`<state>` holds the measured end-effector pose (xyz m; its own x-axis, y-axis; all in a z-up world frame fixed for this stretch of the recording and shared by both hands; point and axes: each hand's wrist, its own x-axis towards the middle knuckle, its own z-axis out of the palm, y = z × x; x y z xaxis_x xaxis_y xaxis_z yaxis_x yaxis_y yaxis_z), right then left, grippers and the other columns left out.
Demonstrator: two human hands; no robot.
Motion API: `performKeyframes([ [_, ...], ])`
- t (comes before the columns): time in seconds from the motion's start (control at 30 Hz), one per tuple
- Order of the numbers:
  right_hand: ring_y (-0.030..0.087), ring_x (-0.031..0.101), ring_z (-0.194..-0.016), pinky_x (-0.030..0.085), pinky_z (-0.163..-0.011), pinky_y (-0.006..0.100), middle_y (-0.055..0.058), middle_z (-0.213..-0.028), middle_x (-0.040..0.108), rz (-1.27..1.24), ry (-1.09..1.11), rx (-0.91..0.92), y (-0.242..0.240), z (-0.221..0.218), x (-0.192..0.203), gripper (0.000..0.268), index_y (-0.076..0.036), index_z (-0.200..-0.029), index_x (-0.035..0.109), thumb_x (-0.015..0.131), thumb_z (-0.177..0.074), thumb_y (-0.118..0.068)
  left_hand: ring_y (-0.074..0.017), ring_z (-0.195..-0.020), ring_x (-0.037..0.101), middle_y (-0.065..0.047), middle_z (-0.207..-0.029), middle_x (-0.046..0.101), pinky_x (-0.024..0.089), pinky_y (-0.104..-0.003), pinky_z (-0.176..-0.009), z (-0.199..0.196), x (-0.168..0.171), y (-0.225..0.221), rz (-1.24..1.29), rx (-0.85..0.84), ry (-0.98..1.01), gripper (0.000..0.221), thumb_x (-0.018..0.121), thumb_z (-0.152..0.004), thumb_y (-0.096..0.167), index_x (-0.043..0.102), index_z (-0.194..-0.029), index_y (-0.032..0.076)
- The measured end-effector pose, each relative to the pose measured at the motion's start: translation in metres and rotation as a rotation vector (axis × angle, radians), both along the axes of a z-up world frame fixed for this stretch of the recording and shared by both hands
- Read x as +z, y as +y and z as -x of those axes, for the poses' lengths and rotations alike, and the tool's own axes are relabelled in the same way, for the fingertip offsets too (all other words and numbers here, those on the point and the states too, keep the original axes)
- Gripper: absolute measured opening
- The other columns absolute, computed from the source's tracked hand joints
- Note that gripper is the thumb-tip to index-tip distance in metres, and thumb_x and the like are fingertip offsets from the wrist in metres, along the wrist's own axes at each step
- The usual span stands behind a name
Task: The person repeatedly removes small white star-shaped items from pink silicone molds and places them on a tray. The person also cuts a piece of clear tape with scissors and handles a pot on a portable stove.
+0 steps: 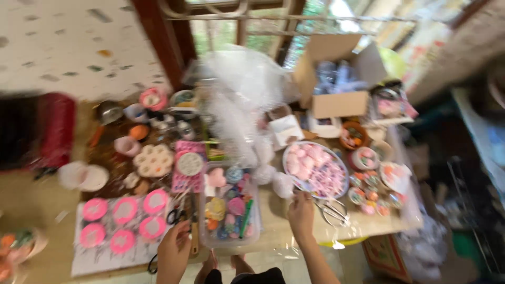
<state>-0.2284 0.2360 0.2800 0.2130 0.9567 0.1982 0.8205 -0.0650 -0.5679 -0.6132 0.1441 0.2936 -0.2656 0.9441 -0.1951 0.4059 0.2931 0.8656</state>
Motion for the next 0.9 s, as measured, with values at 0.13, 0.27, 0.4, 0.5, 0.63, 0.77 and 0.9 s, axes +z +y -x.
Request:
performKeyframes([
  [0.13,0.027,0.067,-0.080,0.053,-0.070,0.039,0.014,-0.106,0.065,-0.048,0.184,0.051,0.017,0.038,0.031,0.025,-0.003,-0.107,0.069,0.064,-0.083,0.003,-0.0180,-0.090,0.075,-0.009,-0.103,0.076,0.061,-0.032,-0.078,0.006,0.006,-0.005,-0.035,0.174,-0.009,0.040,0.065,-0.085,-0.002,0.068,-0.123,0.008],
  [0.27,0.022,0.065,-0.065,0.052,-0.061,0.036,0.011,-0.098,0.067,0.035,0.215,0.210,0.010,0.082,0.025,0.021,-0.005,-0.104,0.072,0.068,-0.084,-0.001,-0.0200,-0.083,0.075,-0.009,-0.096,0.077,0.059,-0.034,-0.075,0.043,0.014,-0.015,0.024,0.338,0.079,0.031,0.067,-0.085,0.003,0.071,-0.115,0.007],
  [0.4,0.021,0.066,-0.064,0.053,-0.059,0.035,0.010,-0.096,0.069,0.059,0.255,0.396,-0.016,0.141,0.021,0.016,-0.005,-0.099,0.071,0.068,-0.083,-0.002,-0.0241,-0.082,0.074,-0.012,-0.091,0.077,0.057,-0.037,-0.077,0.116,-0.023,-0.030,0.046,0.508,0.122,0.025,0.068,-0.087,0.007,0.074,-0.112,0.007],
  [0.5,0.022,0.066,-0.065,0.053,-0.059,0.035,0.010,-0.094,0.070,0.100,0.260,0.500,-0.037,0.193,0.020,0.016,-0.004,-0.098,0.071,0.069,-0.082,-0.002,-0.0288,-0.083,0.072,-0.014,-0.091,0.075,0.056,-0.040,-0.078,0.188,-0.082,-0.029,-0.002,0.607,0.226,0.022,0.067,-0.090,0.009,0.075,-0.110,0.007],
  [0.63,0.021,0.069,-0.068,0.055,-0.061,0.034,0.009,-0.093,0.070,0.181,0.283,0.534,-0.069,0.269,-0.013,0.019,-0.006,-0.098,0.072,0.069,-0.081,-0.001,-0.0366,-0.099,0.061,-0.018,-0.102,0.065,0.050,-0.047,-0.089,0.278,-0.145,0.006,-0.075,0.451,0.514,0.032,0.066,-0.089,0.013,0.069,-0.120,0.006],
  [0.77,0.021,0.067,-0.068,0.055,-0.060,0.034,0.008,-0.095,0.069,0.240,0.316,0.387,-0.090,0.360,-0.028,0.019,-0.007,-0.096,0.073,0.068,-0.080,0.000,-0.0401,-0.115,0.055,-0.020,-0.121,0.060,0.046,-0.050,-0.099,0.330,-0.160,0.058,-0.024,0.285,0.679,0.043,0.069,-0.088,0.019,0.063,-0.128,0.006],
  [0.9,0.018,0.069,-0.064,0.054,-0.055,0.033,0.005,-0.091,0.070,0.381,0.338,0.214,-0.119,0.409,-0.047,0.020,-0.008,-0.095,0.075,0.068,-0.079,0.001,-0.0423,-0.116,0.053,-0.021,-0.125,0.057,0.045,-0.053,-0.095,0.328,-0.148,0.065,-0.071,0.191,0.712,0.052,0.072,-0.083,0.023,0.061,-0.131,0.006],
])
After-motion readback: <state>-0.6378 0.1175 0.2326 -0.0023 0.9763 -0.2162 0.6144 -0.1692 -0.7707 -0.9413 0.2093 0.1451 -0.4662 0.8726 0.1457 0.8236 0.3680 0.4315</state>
